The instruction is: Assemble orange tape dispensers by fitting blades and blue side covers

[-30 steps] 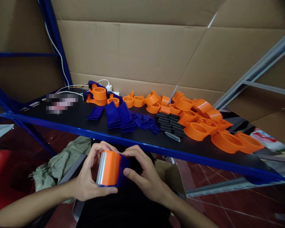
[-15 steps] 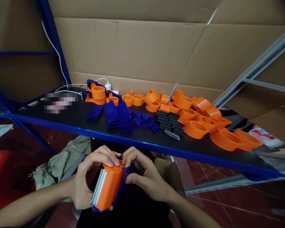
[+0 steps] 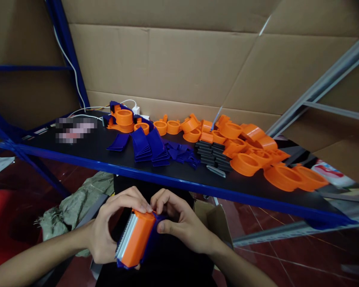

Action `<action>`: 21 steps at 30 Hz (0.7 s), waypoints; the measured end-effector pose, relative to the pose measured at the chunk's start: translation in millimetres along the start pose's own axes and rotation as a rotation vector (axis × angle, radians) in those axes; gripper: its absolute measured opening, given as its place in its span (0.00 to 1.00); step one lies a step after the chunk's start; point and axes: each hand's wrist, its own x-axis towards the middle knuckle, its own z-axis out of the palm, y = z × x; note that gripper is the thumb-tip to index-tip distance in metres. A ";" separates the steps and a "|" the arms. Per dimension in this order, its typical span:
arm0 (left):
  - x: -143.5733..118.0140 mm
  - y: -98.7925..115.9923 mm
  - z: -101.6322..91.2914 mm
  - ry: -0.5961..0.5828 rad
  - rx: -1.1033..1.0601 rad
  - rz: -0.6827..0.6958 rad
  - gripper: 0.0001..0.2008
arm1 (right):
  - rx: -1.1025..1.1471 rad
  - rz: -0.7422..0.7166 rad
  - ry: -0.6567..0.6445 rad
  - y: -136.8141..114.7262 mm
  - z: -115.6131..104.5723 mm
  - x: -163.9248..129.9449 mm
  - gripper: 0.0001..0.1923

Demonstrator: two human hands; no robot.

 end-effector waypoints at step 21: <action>2.1 7.4 18.2 -0.006 -0.188 -0.056 0.43 | -0.197 -0.088 0.274 -10.3 12.1 -17.4 0.18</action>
